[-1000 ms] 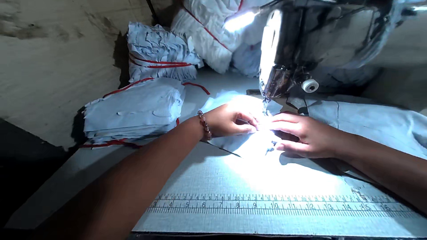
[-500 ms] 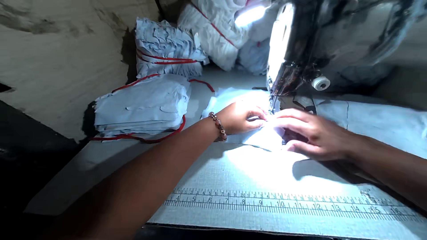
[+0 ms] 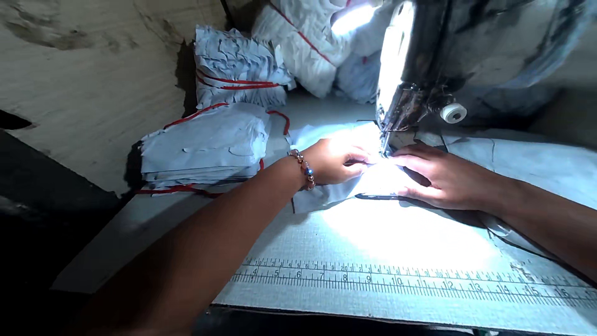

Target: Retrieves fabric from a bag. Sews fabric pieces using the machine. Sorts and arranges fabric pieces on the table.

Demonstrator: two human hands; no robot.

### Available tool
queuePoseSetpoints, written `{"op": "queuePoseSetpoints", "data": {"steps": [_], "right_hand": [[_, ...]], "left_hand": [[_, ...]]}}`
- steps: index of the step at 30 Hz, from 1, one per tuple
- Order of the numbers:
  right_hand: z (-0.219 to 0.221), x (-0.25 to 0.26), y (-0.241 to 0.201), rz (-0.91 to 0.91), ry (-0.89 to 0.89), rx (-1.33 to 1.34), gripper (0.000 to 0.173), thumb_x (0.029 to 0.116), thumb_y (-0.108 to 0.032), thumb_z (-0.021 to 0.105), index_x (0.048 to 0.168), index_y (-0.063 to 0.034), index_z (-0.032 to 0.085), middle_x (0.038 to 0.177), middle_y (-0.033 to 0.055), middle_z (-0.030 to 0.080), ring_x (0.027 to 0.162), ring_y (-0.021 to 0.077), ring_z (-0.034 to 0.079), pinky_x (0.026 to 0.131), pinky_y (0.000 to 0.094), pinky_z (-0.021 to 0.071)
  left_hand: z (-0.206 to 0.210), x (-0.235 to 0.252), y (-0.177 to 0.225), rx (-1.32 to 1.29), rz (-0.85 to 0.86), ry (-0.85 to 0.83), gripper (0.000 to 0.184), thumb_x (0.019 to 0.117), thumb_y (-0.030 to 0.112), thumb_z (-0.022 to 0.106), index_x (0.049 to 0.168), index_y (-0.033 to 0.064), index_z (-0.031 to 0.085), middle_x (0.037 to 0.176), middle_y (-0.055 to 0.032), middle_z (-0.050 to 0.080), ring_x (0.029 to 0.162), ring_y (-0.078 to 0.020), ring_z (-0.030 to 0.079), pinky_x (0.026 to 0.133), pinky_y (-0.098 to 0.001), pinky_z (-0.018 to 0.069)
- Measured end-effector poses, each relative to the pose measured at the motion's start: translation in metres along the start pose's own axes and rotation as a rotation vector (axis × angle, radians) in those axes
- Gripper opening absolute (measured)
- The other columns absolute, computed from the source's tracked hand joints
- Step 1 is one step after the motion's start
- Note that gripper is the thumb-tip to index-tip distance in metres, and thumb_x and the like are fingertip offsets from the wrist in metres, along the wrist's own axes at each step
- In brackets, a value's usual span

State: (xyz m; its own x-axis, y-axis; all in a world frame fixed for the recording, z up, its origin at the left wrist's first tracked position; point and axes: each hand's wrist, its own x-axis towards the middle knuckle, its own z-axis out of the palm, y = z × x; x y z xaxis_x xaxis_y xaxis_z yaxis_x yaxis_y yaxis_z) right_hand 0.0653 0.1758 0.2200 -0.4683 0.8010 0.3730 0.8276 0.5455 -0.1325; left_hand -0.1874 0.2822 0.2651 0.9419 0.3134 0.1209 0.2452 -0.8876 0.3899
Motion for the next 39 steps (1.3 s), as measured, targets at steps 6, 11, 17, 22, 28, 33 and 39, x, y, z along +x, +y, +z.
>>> {"op": "queuePoseSetpoints", "data": {"steps": [6,11,17,22,28,33,39], "right_hand": [[-0.001,0.002,-0.027,-0.246,0.102,0.038,0.053,0.0994,-0.053,0.044,0.119,-0.0122,0.072,0.118,0.0033,0.068,0.114,0.0129,0.062,0.099,0.03,0.0496],[0.001,-0.002,-0.01,-0.154,0.015,0.045,0.057,0.0965,-0.053,0.047,0.12,-0.0088,0.073,0.121,0.0062,0.069,0.114,0.0163,0.065,0.094,0.0324,0.0547],[0.001,-0.002,-0.005,-0.079,0.026,-0.02,0.063,0.0963,-0.055,0.046,0.124,-0.0045,0.071,0.121,0.0103,0.069,0.112,0.0216,0.066,0.092,0.0387,0.0556],[0.003,0.002,-0.034,-0.301,0.133,0.026,0.055,0.1017,-0.054,0.043,0.124,-0.0118,0.071,0.123,0.0051,0.069,0.116,0.0148,0.062,0.098,0.032,0.0511],[0.003,0.002,-0.026,-0.221,0.075,0.077,0.056,0.1026,-0.055,0.038,0.112,-0.0131,0.075,0.116,0.0026,0.069,0.114,0.013,0.061,0.097,0.0306,0.05],[-0.006,-0.001,-0.004,-0.097,0.027,0.097,0.05,0.0965,-0.051,0.048,0.107,-0.0099,0.074,0.117,0.0052,0.069,0.113,0.0199,0.065,0.095,0.0422,0.0536],[-0.003,-0.002,-0.017,-0.262,0.112,0.14,0.054,0.1006,-0.053,0.044,0.115,-0.01,0.074,0.117,0.006,0.069,0.112,0.0143,0.063,0.097,0.032,0.0518]], "left_hand": [[-0.005,0.002,0.012,0.161,-0.107,-0.058,0.038,0.1007,0.017,0.045,0.123,0.0145,0.075,0.129,-0.0043,0.071,0.122,-0.026,0.063,0.099,-0.0597,0.0406],[-0.007,0.0,0.01,0.185,-0.049,-0.035,0.033,0.0971,0.014,0.051,0.116,0.0113,0.078,0.123,-0.0104,0.071,0.121,-0.0299,0.062,0.101,-0.0601,0.0386],[0.017,-0.005,-0.025,0.012,0.315,0.234,0.022,0.0925,0.006,0.06,0.103,0.0037,0.079,0.12,-0.0125,0.073,0.12,-0.0232,0.065,0.102,-0.042,0.0502],[0.006,-0.004,-0.015,-0.059,0.135,0.092,0.027,0.0975,0.006,0.053,0.109,0.0017,0.077,0.115,-0.0102,0.074,0.109,-0.0161,0.068,0.095,-0.0344,0.0528],[0.001,-0.003,-0.008,0.144,0.093,0.068,0.033,0.0973,0.01,0.049,0.115,0.0043,0.077,0.124,-0.0097,0.073,0.117,-0.0281,0.067,0.099,-0.048,0.0501],[0.002,-0.006,-0.016,0.229,0.222,0.156,0.03,0.0914,0.011,0.051,0.098,0.004,0.08,0.105,-0.0104,0.077,0.096,-0.0294,0.07,0.084,-0.0492,0.0513],[0.002,-0.009,-0.015,0.001,0.179,0.138,0.02,0.0894,0.009,0.061,0.092,-0.0008,0.079,0.105,-0.0181,0.07,0.102,-0.0268,0.063,0.087,-0.0387,0.0505]]}}
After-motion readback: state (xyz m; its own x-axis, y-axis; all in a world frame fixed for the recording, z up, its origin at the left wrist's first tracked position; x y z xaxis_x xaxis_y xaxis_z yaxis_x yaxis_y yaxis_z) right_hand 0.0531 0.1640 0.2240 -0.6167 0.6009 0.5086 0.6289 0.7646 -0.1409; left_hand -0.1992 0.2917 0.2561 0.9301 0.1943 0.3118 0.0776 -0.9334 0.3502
